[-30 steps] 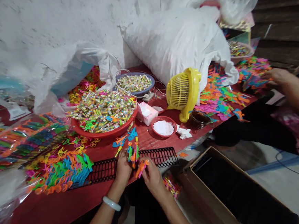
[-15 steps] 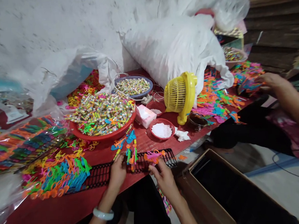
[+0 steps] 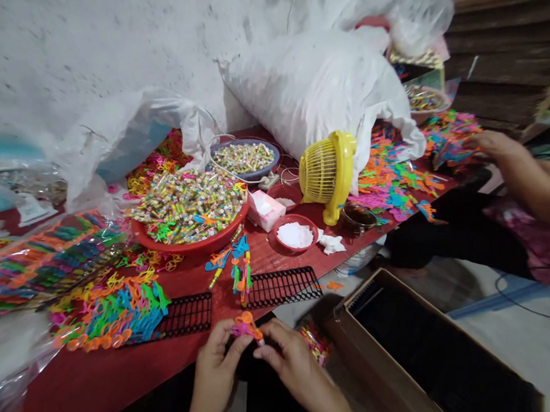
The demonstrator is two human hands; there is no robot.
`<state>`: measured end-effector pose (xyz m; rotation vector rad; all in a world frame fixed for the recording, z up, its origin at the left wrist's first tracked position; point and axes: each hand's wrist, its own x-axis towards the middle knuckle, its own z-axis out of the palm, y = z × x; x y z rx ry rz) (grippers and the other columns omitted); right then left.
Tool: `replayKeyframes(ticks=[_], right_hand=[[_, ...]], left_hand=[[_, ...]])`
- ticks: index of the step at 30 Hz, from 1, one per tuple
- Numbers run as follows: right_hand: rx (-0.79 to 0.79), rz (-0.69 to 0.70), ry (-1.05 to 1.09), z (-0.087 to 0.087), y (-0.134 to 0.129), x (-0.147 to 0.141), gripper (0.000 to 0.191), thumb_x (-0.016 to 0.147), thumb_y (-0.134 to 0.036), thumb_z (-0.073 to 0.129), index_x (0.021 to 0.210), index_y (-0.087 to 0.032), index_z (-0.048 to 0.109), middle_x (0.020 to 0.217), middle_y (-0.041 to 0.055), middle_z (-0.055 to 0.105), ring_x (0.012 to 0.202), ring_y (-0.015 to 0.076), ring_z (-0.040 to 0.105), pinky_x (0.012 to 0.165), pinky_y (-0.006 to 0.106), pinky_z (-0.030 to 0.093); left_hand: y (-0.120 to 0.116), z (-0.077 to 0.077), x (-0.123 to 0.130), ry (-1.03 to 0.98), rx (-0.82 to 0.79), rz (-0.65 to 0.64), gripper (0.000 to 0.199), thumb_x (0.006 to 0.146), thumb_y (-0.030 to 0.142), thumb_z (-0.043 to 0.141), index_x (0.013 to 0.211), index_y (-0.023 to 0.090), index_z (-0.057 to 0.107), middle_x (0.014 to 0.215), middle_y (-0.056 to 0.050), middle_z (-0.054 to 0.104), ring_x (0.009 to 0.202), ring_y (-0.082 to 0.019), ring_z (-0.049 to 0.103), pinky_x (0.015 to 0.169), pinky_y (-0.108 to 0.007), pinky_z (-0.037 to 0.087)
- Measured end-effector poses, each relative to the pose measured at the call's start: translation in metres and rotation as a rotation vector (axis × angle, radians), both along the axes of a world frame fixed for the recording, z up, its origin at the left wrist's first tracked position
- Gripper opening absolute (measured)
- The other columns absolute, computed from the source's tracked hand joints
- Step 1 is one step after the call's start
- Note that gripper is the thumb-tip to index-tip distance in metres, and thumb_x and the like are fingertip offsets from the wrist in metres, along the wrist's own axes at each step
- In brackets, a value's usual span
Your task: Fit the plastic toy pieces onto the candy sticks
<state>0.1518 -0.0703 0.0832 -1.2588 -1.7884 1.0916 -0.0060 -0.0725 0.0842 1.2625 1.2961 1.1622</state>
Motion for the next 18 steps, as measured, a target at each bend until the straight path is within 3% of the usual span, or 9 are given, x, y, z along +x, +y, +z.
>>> replayKeyframes(ticks=[5,10,15,18], right_hand=[[-0.088,-0.065,0.097,-0.006,0.000,-0.004,0.038,0.084,-0.055,0.057,0.075,-0.019,0.059,0.072,-0.0008,0.055,0.070,0.0145,0.050,0.064,0.024,0.038],[-0.155,0.006,0.170,0.001,-0.001,-0.001,0.034,0.090,-0.051,0.051,0.079,-0.019,0.058,0.075,-0.0014,0.051,0.072,0.0140,0.049,0.067,0.024,0.037],[-0.157,0.070,0.150,0.008,-0.005,0.002,0.035,0.090,-0.051,0.050,0.076,-0.020,0.060,0.075,-0.0010,0.050,0.071,0.0138,0.048,0.066,0.024,0.036],[-0.191,0.047,0.248,0.006,-0.012,-0.001,0.039,0.087,-0.055,0.053,0.073,-0.019,0.060,0.072,-0.0008,0.050,0.069,0.0137,0.047,0.065,0.024,0.036]], left_hand=[[0.007,0.002,0.001,-0.183,-0.092,-0.007,0.018,0.080,0.034,0.065,0.088,0.018,0.060,0.083,-0.003,0.069,0.080,-0.016,0.064,0.075,-0.026,0.050],[0.009,0.012,0.000,-0.296,-0.165,-0.063,0.026,0.075,0.036,0.070,0.090,0.017,0.060,0.080,-0.001,0.066,0.075,-0.014,0.061,0.073,-0.025,0.048],[0.008,0.023,-0.003,-0.261,-0.230,-0.140,0.027,0.075,0.041,0.069,0.077,0.015,0.062,0.070,0.001,0.061,0.067,-0.012,0.054,0.066,-0.023,0.045],[0.005,0.024,-0.002,-0.207,-0.217,-0.168,0.030,0.075,0.043,0.068,0.073,0.015,0.061,0.065,0.002,0.057,0.063,-0.011,0.051,0.062,-0.022,0.043]])
